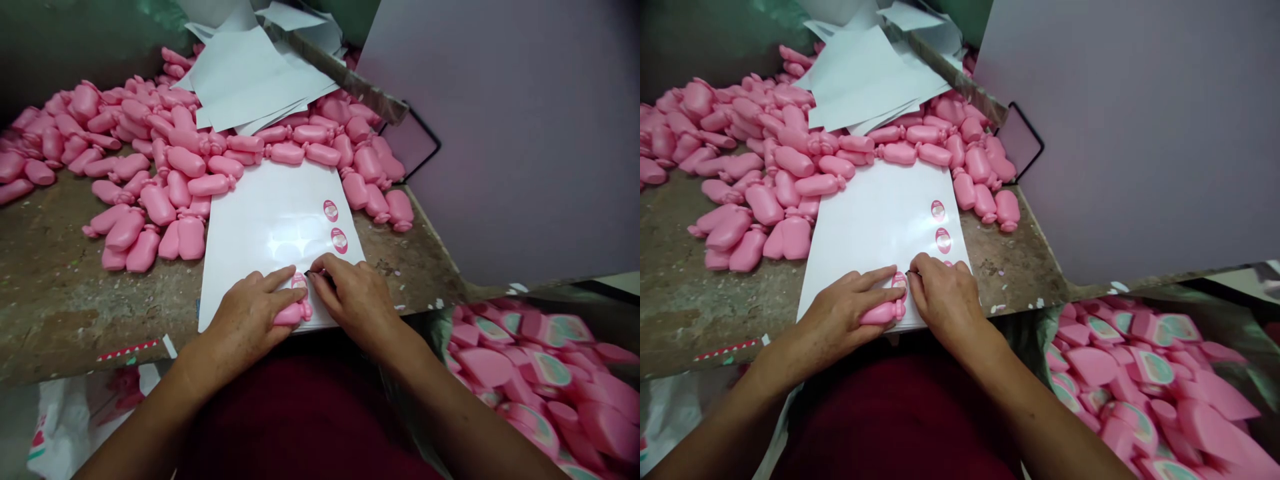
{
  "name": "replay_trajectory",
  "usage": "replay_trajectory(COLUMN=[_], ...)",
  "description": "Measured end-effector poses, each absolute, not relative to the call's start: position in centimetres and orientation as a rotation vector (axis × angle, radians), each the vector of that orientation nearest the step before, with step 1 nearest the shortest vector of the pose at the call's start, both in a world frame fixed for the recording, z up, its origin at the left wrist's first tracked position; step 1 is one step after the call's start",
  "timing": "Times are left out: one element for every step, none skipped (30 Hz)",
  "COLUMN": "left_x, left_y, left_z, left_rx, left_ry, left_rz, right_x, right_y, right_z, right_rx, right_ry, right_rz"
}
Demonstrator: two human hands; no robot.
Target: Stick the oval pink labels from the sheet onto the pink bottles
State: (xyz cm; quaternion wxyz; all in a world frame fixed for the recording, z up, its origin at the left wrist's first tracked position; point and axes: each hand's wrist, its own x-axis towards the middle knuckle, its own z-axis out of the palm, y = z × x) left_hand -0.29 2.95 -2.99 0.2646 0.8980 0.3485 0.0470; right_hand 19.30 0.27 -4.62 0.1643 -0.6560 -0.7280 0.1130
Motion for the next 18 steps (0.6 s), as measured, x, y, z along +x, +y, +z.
replay_trajectory(left_x=[-0.4,-0.5,-0.6,-0.6,-0.6,-0.6,-0.4,-0.2,0.1,0.4,0.8,1.1,1.5,1.7,2.0,2.1,2.2,2.3], left_y=[3.0,3.0,3.1,3.1,3.2,3.2,3.2,3.2,3.1,3.1,3.1,3.1,3.1,3.0,3.0,3.0,3.0,3.0], left_z=[-3.0,-3.0,-2.9,-2.8,-2.7,-2.5,-2.3,-2.2,-2.1,-2.1,-2.1,-2.2,-2.4,-2.6,-2.7,-2.9,-3.0,-3.1], left_rx=[2.387,2.330,2.249,2.145,2.021,1.880,1.722,1.547,1.361,1.172,0.993,0.837,0.716,0.630,0.573,0.535,0.508,0.490], left_ry=[0.945,0.952,0.967,0.996,1.038,1.090,1.146,1.188,1.203,1.189,1.158,1.125,1.102,1.097,1.109,1.123,1.132,1.134], left_rz=[0.131,0.148,0.182,0.233,0.298,0.375,0.462,0.551,0.633,0.709,0.778,0.836,0.884,0.926,0.965,0.994,1.013,1.026], right_x=[19.5,19.7,19.9,20.0,20.1,20.2,20.2,20.2,20.1,19.9,19.8,19.6,19.5,19.4,19.3,19.2,19.3,19.4], right_y=[0.3,0.3,0.3,0.3,0.2,0.1,0.0,-0.1,-0.1,-0.1,-0.1,0.0,0.1,0.2,0.4,0.5,0.6,0.7], right_z=[-4.6,-4.5,-4.5,-4.5,-4.5,-4.5,-4.6,-4.6,-4.7,-4.7,-4.8,-4.8,-4.8,-4.9,-4.9,-4.9,-4.8,-4.7], right_rx=[-1.855,-1.839,-1.828,-1.823,-1.826,-1.834,-1.844,-1.852,-1.856,-1.860,-1.864,-1.869,-1.874,-1.878,-1.881,-1.884,-1.886,-1.888], right_ry=[-2.067,-2.055,-2.043,-2.036,-2.037,-2.045,-2.059,-2.077,-2.095,-2.108,-2.118,-2.124,-2.127,-2.126,-2.119,-2.104,-2.076,-2.027], right_rz=[0.379,0.430,0.464,0.473,0.458,0.424,0.383,0.349,0.323,0.305,0.292,0.281,0.275,0.271,0.270,0.280,0.311,0.375])
